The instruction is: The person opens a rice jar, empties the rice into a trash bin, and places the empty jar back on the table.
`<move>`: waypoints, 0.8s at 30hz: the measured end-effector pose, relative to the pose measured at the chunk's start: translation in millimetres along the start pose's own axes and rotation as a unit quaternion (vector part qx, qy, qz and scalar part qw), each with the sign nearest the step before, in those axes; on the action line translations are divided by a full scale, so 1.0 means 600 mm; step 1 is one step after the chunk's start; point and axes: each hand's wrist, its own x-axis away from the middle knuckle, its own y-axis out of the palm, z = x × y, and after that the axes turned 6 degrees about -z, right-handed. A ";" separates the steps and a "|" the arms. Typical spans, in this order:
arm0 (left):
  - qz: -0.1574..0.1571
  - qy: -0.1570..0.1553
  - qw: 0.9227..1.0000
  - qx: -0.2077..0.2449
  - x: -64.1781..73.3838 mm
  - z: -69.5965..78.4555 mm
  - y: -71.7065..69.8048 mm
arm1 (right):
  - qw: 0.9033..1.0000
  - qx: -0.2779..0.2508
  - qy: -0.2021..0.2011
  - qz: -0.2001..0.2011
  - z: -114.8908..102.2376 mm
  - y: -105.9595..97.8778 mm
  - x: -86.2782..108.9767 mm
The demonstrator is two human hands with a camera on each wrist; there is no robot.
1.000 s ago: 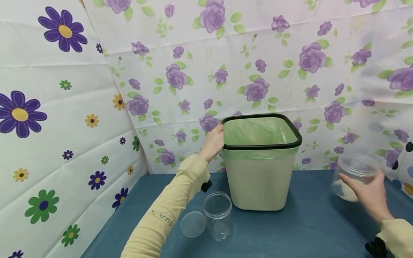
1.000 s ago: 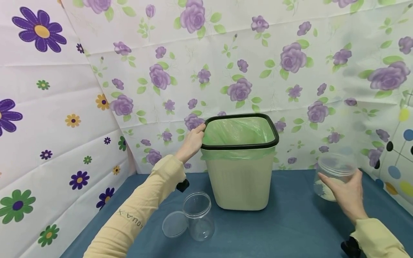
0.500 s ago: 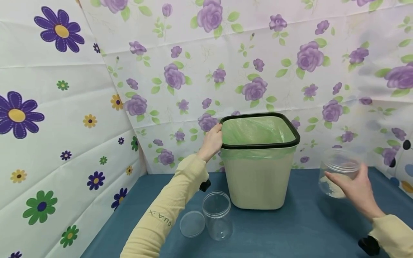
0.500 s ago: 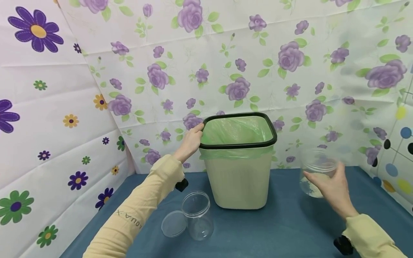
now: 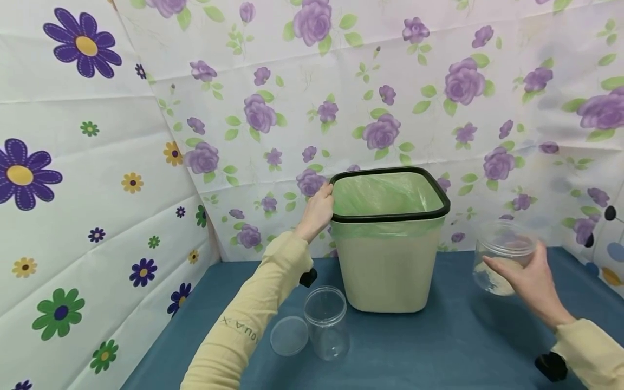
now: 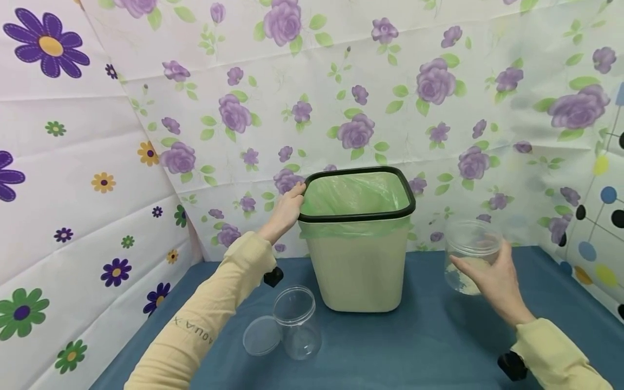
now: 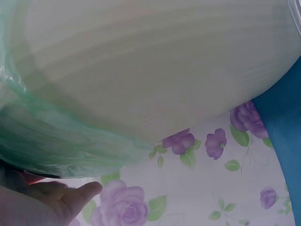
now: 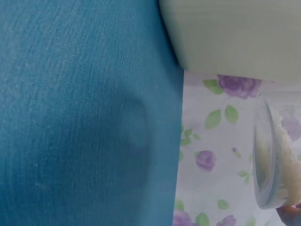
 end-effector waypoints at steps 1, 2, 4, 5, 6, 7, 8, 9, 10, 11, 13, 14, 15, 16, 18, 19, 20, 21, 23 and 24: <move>0.004 0.001 1.000 0.010 0.000 0.001 0.000 | 1.000 -0.001 -0.004 0.001 0.000 0.000 -0.001; 0.011 0.003 1.000 0.021 0.000 0.001 0.000 | 1.000 -0.001 -0.006 0.002 -0.001 0.000 -0.002; 0.030 0.014 0.999 0.042 0.000 0.000 0.001 | 1.000 -0.001 -0.012 0.004 -0.002 -0.001 -0.003; 0.040 0.019 0.998 0.053 0.001 -0.001 0.001 | 1.000 -0.001 -0.012 0.004 -0.003 -0.001 -0.003; 0.051 0.025 0.996 0.064 0.002 -0.002 0.002 | 1.000 0.000 -0.012 0.003 -0.003 -0.001 -0.003; 0.063 0.032 0.995 0.075 0.003 -0.003 0.003 | 1.000 0.001 -0.011 0.001 -0.004 -0.001 -0.003; 0.074 0.038 0.993 0.085 0.004 -0.005 0.003 | 1.000 0.003 -0.009 0.000 -0.005 -0.001 -0.003; 0.084 0.045 0.991 0.093 0.005 -0.006 0.004 | 1.000 0.005 -0.007 -0.002 -0.005 -0.001 -0.002; 0.093 0.051 0.989 0.100 0.007 -0.007 0.004 | 1.000 0.006 -0.006 -0.004 -0.006 0.000 -0.001; 0.101 0.058 0.988 0.104 0.008 -0.007 0.005 | 1.000 0.007 -0.005 -0.006 -0.007 0.000 -0.001; 0.119 0.074 0.984 0.106 0.009 -0.007 0.004 | 1.000 0.008 -0.007 -0.007 -0.010 0.001 0.000; 0.126 0.084 0.983 0.104 0.010 -0.006 0.004 | 1.000 0.007 -0.009 -0.006 -0.012 0.002 0.001; 0.133 0.097 0.981 0.099 0.011 -0.006 0.003 | 1.000 0.007 -0.012 -0.005 -0.013 0.003 0.001; 0.141 0.112 0.979 0.096 0.013 -0.005 0.002 | 1.000 0.006 -0.015 -0.004 -0.015 0.003 0.001; 0.152 0.147 0.973 0.092 0.017 -0.004 0.000 | 1.000 0.005 -0.022 -0.001 -0.017 0.004 0.001; 0.155 0.168 0.969 0.091 0.020 -0.004 0.000 | 1.000 0.004 -0.024 0.000 -0.018 0.005 0.001; 0.159 0.194 0.964 0.086 0.024 -0.005 -0.001 | 1.000 0.004 -0.026 0.000 -0.019 0.005 0.002; 0.161 0.222 0.958 0.082 0.027 -0.005 -0.002 | 1.000 0.004 -0.026 -0.001 -0.019 0.006 0.002; 0.169 0.282 0.942 0.068 0.033 -0.006 -0.002 | 1.000 0.003 -0.026 -0.002 -0.021 0.006 0.003; 0.174 0.313 0.932 0.055 0.035 -0.006 -0.002 | 1.000 0.002 -0.026 -0.003 -0.022 0.006 0.004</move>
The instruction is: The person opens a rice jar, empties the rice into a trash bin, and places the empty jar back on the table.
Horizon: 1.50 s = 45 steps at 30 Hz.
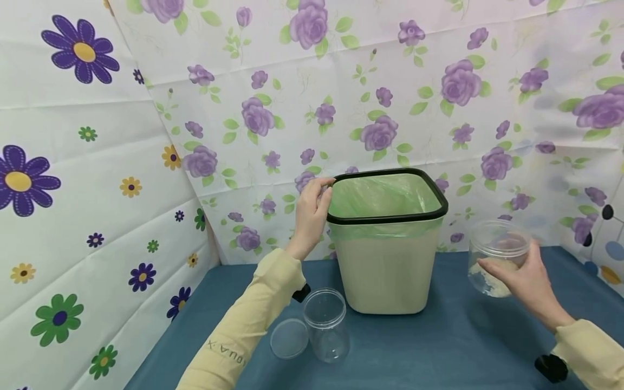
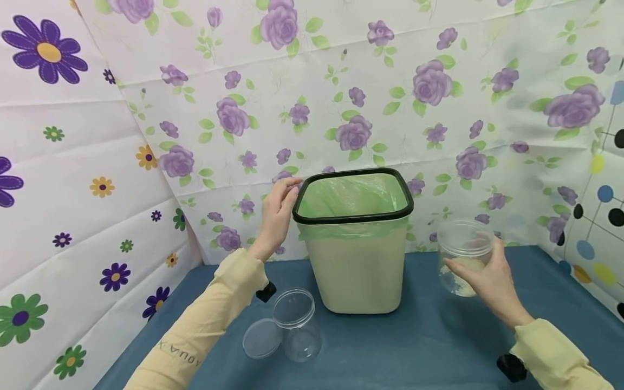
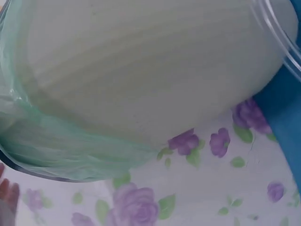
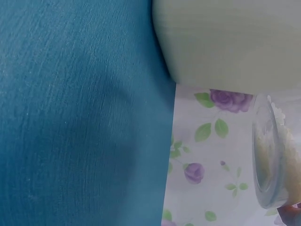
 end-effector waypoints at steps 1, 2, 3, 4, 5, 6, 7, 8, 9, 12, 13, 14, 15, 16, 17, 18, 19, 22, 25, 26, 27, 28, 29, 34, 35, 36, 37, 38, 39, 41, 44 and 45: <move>0.000 0.034 0.999 -0.010 0.002 0.002 -0.001 | 1.000 -0.001 -0.001 -0.001 -0.001 0.000 0.001; 0.000 0.067 0.998 -0.020 0.003 0.004 -0.001 | 1.000 -0.002 -0.002 -0.003 -0.003 0.000 0.001; -0.002 0.095 0.995 -0.028 0.004 0.006 -0.001 | 1.000 -0.002 -0.004 -0.003 -0.004 0.001 0.002; -0.004 0.120 0.992 -0.040 0.006 0.009 -0.001 | 1.000 -0.003 -0.006 -0.003 -0.005 0.002 0.003; -0.008 0.142 0.989 -0.051 0.007 0.012 -0.001 | 1.000 -0.003 -0.008 -0.003 -0.006 0.002 0.003; -0.012 0.159 0.985 -0.060 0.009 0.014 -0.001 | 1.000 0.002 -0.011 -0.002 -0.008 0.003 0.003; -0.016 0.175 0.982 -0.067 0.011 0.017 0.000 | 1.000 0.003 -0.016 -0.001 -0.009 0.004 0.004; -0.020 0.190 0.979 -0.073 0.013 0.019 0.002 | 1.000 0.006 -0.021 -0.001 -0.011 0.005 0.005; -0.024 0.203 0.976 -0.079 0.015 0.021 0.003 | 1.000 0.013 -0.023 0.001 -0.013 0.006 0.005; -0.036 0.235 0.966 -0.096 0.021 0.029 0.008 | 0.999 0.028 -0.035 0.004 -0.020 0.008 0.008; -0.042 0.244 0.963 -0.102 0.022 0.031 0.009 | 0.999 0.030 -0.040 0.004 -0.023 0.009 0.009; -0.050 0.252 0.960 -0.112 0.024 0.034 0.011 | 0.998 0.036 -0.041 0.005 -0.026 0.010 0.010; -0.058 0.260 0.956 -0.124 0.026 0.037 0.013 | 0.998 0.041 -0.044 0.005 -0.028 0.011 0.011; -0.068 0.269 0.951 -0.133 0.027 0.040 0.015 | 0.998 0.042 -0.048 0.004 -0.031 0.012 0.012; -0.080 0.278 0.946 -0.142 0.028 0.043 0.018 | 0.998 0.045 -0.053 0.003 -0.033 0.013 0.013; -0.093 0.289 0.940 -0.153 0.029 0.047 0.020 | 0.997 0.049 -0.054 0.003 -0.036 0.014 0.014; -0.105 0.300 0.934 -0.161 0.030 0.050 0.023 | 0.997 0.055 -0.059 0.003 -0.038 0.016 0.015; -0.137 0.332 0.917 -0.175 0.033 0.061 0.030 | 0.994 0.067 -0.082 0.005 -0.044 0.021 0.017; -0.156 0.358 0.901 -0.191 0.036 0.068 0.037 | 0.991 0.077 -0.112 0.011 -0.050 0.027 0.019; -0.161 0.364 0.896 -0.197 0.037 0.070 0.040 | 0.990 0.077 -0.122 0.013 -0.051 0.028 0.020; -0.165 0.369 0.891 -0.203 0.038 0.071 0.042 | 0.989 0.075 -0.130 0.013 -0.053 0.030 0.022; -0.169 0.373 0.888 -0.210 0.039 0.072 0.043 | 0.988 0.075 -0.135 0.013 -0.054 0.031 0.023; -0.171 0.377 0.884 -0.216 0.040 0.073 0.045 | 0.987 0.074 -0.141 0.011 -0.056 0.032 0.024; -0.180 0.381 0.879 -0.221 0.046 0.073 0.051 | 0.984 0.066 -0.165 -0.004 -0.066 0.040 0.029; -0.182 0.382 0.879 -0.220 0.046 0.074 0.052 | 0.983 0.065 -0.172 -0.005 -0.069 0.042 0.030; -0.183 0.382 0.879 -0.218 0.047 0.074 0.054 | 0.982 0.063 -0.180 -0.006 -0.072 0.045 0.031; -0.184 0.383 0.879 -0.217 0.047 0.075 0.055 | 0.980 0.062 -0.188 -0.007 -0.074 0.047 0.031; -0.184 0.384 0.878 -0.217 0.048 0.075 0.056 | 0.978 0.060 -0.198 -0.007 -0.077 0.050 0.031; -0.185 0.385 0.878 -0.217 0.048 0.075 0.057 | 0.976 0.062 -0.207 -0.007 -0.081 0.053 0.031; -0.186 0.388 0.877 -0.216 0.048 0.077 0.060 | 0.972 0.063 -0.224 -0.009 -0.090 0.059 0.032; -0.190 0.392 0.874 -0.215 0.050 0.079 0.065 | 0.964 0.066 -0.256 -0.014 -0.114 0.068 0.036; -0.192 0.393 0.873 -0.216 0.051 0.079 0.067 | 0.962 0.065 -0.264 -0.016 -0.122 0.071 0.038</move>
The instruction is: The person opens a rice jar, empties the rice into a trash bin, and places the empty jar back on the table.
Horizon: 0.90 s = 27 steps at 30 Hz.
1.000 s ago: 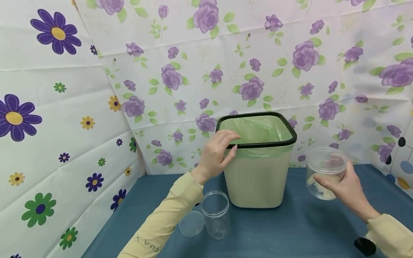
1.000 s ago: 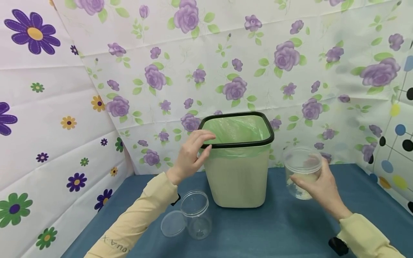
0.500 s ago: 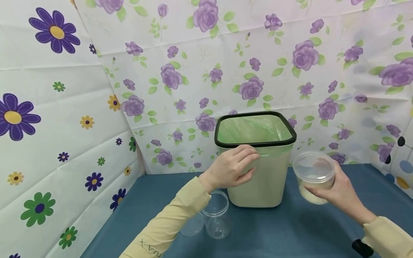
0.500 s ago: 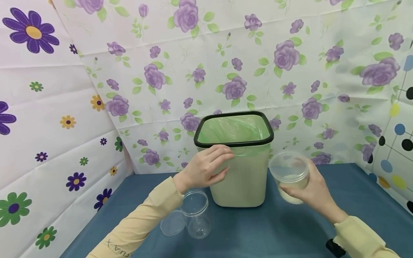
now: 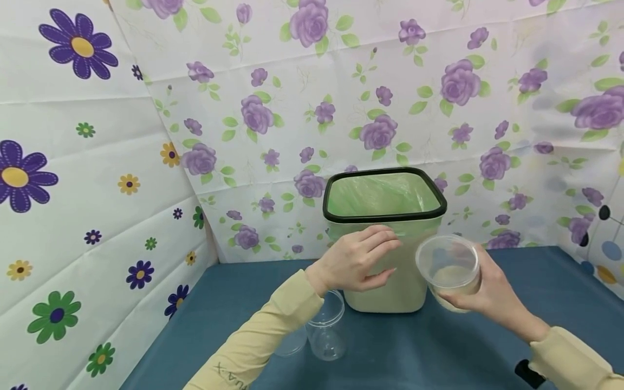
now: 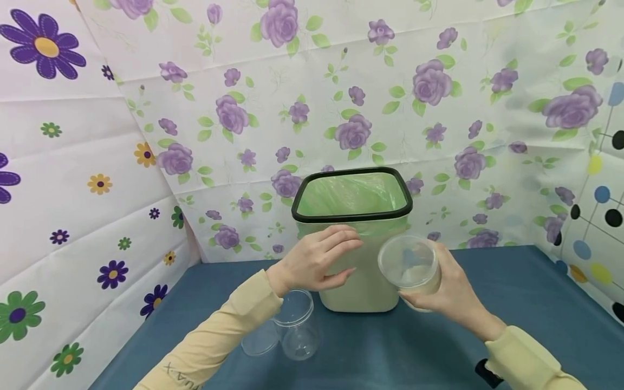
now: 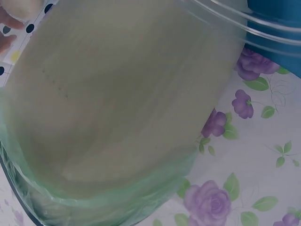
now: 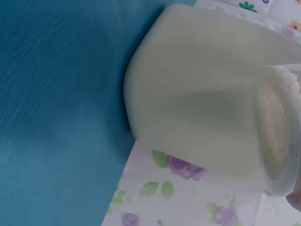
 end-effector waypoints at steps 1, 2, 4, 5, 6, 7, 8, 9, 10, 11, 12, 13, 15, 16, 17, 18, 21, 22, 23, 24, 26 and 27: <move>-0.001 0.002 1.000 -0.002 -0.001 0.001 0.001 | 1.000 -0.001 -0.007 -0.002 -0.009 0.001 -0.002; -0.003 0.003 1.000 -0.002 -0.001 0.002 0.002 | 1.000 -0.001 -0.017 -0.004 -0.016 0.003 -0.004; -0.006 0.005 1.000 -0.003 -0.003 0.004 0.003 | 0.999 -0.004 -0.032 -0.009 -0.022 0.007 -0.007; -0.008 0.005 1.000 -0.003 -0.004 0.005 0.004 | 0.999 -0.004 -0.036 -0.013 -0.017 0.011 -0.006; -0.010 0.006 1.000 -0.003 -0.005 0.006 0.004 | 0.999 -0.007 -0.041 -0.017 -0.012 0.015 -0.005; -0.011 0.007 1.000 -0.003 -0.006 0.007 0.004 | 0.999 -0.012 -0.042 -0.023 -0.006 0.019 -0.005; -0.013 0.009 1.000 -0.002 -0.007 0.007 0.003 | 0.998 -0.016 -0.048 -0.025 0.002 0.023 -0.004; -0.013 0.010 1.000 -0.001 -0.008 0.008 0.003 | 0.998 -0.021 -0.048 -0.028 0.008 0.027 -0.003; -0.013 0.011 1.000 0.000 -0.009 0.009 0.003 | 0.998 -0.025 -0.046 -0.032 0.014 0.030 -0.002; -0.013 0.012 1.000 0.002 -0.010 0.010 0.002 | 0.998 -0.027 -0.046 -0.036 0.014 0.033 -0.003; -0.013 0.013 1.000 0.006 -0.011 0.011 0.002 | 0.998 -0.032 -0.046 -0.040 0.013 0.034 -0.004; -0.013 0.014 1.000 0.010 -0.012 0.012 0.002 | 0.997 -0.034 -0.047 -0.041 0.009 0.035 -0.005; -0.014 0.014 1.000 0.019 -0.014 0.014 0.003 | 0.997 -0.032 -0.054 -0.044 -0.002 0.036 -0.009; -0.015 0.015 0.999 0.024 -0.015 0.015 0.003 | 0.997 -0.032 -0.060 -0.045 -0.011 0.035 -0.012; -0.017 0.015 0.999 0.029 -0.017 0.016 0.003 | 0.996 -0.028 -0.069 -0.043 -0.019 0.035 -0.015; -0.018 0.016 0.999 0.034 -0.018 0.018 0.004 | 0.996 -0.026 -0.074 -0.042 -0.026 0.035 -0.017; -0.022 0.017 0.999 0.041 -0.022 0.023 0.005 | 0.995 -0.021 -0.085 -0.043 -0.036 0.040 -0.022; -0.023 0.018 0.999 0.046 -0.024 0.024 0.006 | 0.995 -0.021 -0.088 -0.044 -0.034 0.043 -0.022; -0.023 0.019 0.998 0.049 -0.025 0.026 0.006 | 0.995 -0.020 -0.086 -0.046 -0.029 0.046 -0.022; -0.024 0.020 0.998 0.051 -0.027 0.027 0.007 | 0.995 -0.020 -0.086 -0.047 -0.024 0.049 -0.021; -0.024 0.022 0.998 0.056 -0.030 0.029 0.008 | 0.995 -0.022 -0.086 -0.050 -0.015 0.055 -0.019; -0.024 0.022 0.998 0.059 -0.032 0.030 0.008 | 0.995 -0.023 -0.085 -0.051 -0.012 0.057 -0.018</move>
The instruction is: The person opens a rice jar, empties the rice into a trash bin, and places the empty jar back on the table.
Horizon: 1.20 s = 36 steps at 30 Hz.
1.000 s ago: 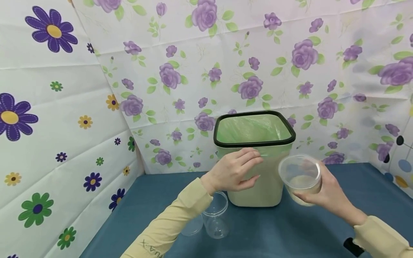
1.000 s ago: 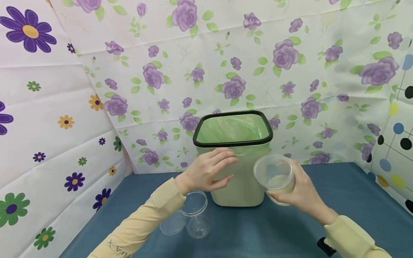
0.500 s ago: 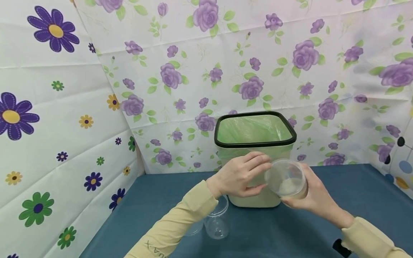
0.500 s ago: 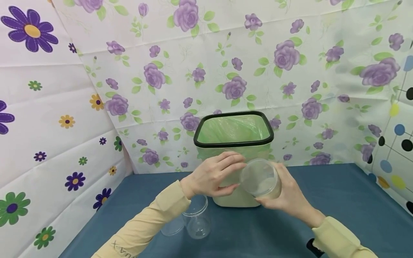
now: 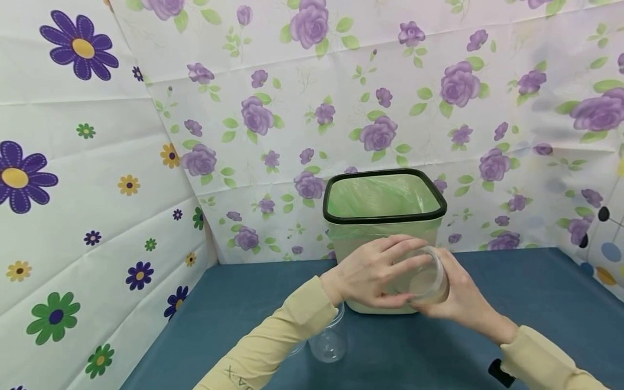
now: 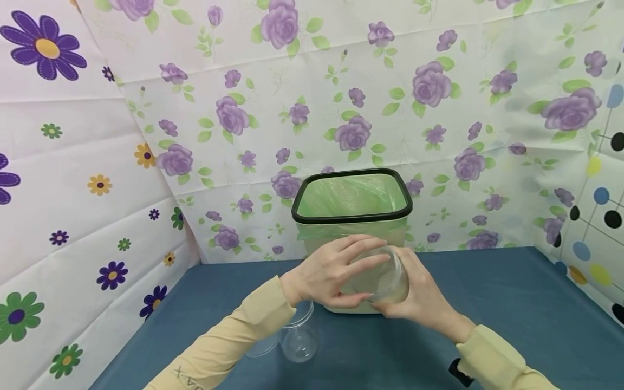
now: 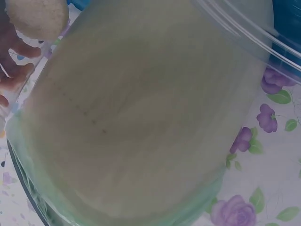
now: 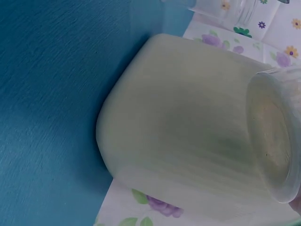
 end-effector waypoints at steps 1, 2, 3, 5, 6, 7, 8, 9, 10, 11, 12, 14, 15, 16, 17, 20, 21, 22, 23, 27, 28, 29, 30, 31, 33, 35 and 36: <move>0.000 0.000 1.000 0.003 -0.001 0.001 0.001 | 1.000 0.000 0.001 -0.001 0.002 0.002 0.001; -0.001 0.001 1.000 0.003 -0.001 0.001 0.001 | 1.000 -0.001 0.001 -0.002 0.004 0.003 0.001; -0.002 0.001 1.000 0.005 -0.002 0.001 0.002 | 1.000 -0.001 -0.002 -0.004 0.006 0.004 0.001; -0.003 0.003 1.000 0.008 -0.002 0.002 0.002 | 1.000 -0.006 0.001 -0.008 0.007 0.006 0.000; -0.004 0.004 1.000 0.009 -0.002 0.002 0.003 | 1.000 -0.006 -0.002 -0.010 0.007 0.007 0.000; -0.005 0.005 1.000 0.009 -0.002 0.002 0.003 | 1.000 -0.009 -0.002 -0.012 0.007 0.007 0.000; -0.007 0.005 1.000 0.011 -0.003 0.002 0.004 | 1.000 -0.012 -0.002 -0.014 0.007 0.007 -0.001; -0.008 0.005 1.000 0.014 -0.003 0.002 0.004 | 1.000 -0.013 -0.003 -0.016 0.007 0.007 -0.001; -0.009 0.005 1.000 0.014 -0.004 0.003 0.004 | 1.000 -0.015 -0.003 -0.017 0.007 0.007 -0.002; -0.011 0.005 1.000 0.014 -0.005 0.003 0.005 | 1.000 -0.017 -0.003 -0.019 0.006 0.007 -0.002; -0.012 0.004 1.000 0.014 -0.005 0.003 0.005 | 1.000 -0.017 -0.004 -0.019 0.005 0.007 -0.003; -0.014 0.004 1.000 0.015 -0.007 0.004 0.006 | 1.000 -0.015 -0.005 -0.023 0.003 0.006 -0.004; -0.015 0.004 1.000 0.016 -0.008 0.004 0.007 | 1.000 -0.013 -0.007 -0.024 0.001 0.005 -0.005; -0.016 0.004 1.000 0.016 -0.008 0.005 0.008 | 1.000 -0.011 -0.012 -0.022 -0.001 0.004 -0.006; -0.017 0.003 1.000 0.019 -0.009 0.005 0.009 | 1.000 -0.012 -0.015 -0.022 -0.004 0.004 -0.008; -0.018 0.000 1.000 0.018 -0.009 0.006 0.012 | 0.999 -0.020 -0.028 -0.018 -0.013 0.003 -0.012; -0.018 0.000 1.000 0.015 -0.009 0.007 0.013 | 0.999 -0.023 -0.031 -0.015 -0.015 0.004 -0.014; -0.018 -0.001 1.000 0.013 -0.008 0.008 0.013 | 0.999 -0.026 -0.035 -0.012 -0.017 0.004 -0.014; -0.017 -0.001 1.000 0.009 -0.007 0.008 0.014 | 0.999 -0.029 -0.035 -0.012 -0.018 0.005 -0.014; -0.010 0.000 1.000 -0.003 -0.007 0.009 0.016 | 0.999 -0.025 -0.030 -0.016 -0.013 0.007 -0.011; -0.008 0.000 1.000 -0.005 -0.007 0.009 0.016 | 0.999 -0.025 -0.026 -0.019 -0.011 0.007 -0.010; -0.006 0.000 1.000 -0.010 -0.007 0.009 0.016 | 0.999 -0.025 -0.024 -0.022 -0.009 0.008 -0.009; -0.004 0.000 1.000 -0.014 -0.008 0.009 0.016 | 0.999 -0.025 -0.022 -0.024 -0.007 0.008 -0.009; -0.002 0.000 1.000 -0.015 -0.008 0.009 0.016 | 0.999 -0.028 -0.019 -0.025 -0.006 0.009 -0.009; 0.002 0.000 1.000 -0.021 -0.009 0.008 0.016 | 0.999 -0.033 -0.012 -0.028 -0.006 0.009 -0.009; 0.006 -0.001 1.000 -0.024 -0.009 0.008 0.017 | 0.999 -0.036 -0.013 -0.026 -0.007 0.009 -0.011; 0.008 -0.002 1.000 -0.023 -0.009 0.008 0.017 | 0.999 -0.036 -0.014 -0.024 -0.007 0.010 -0.012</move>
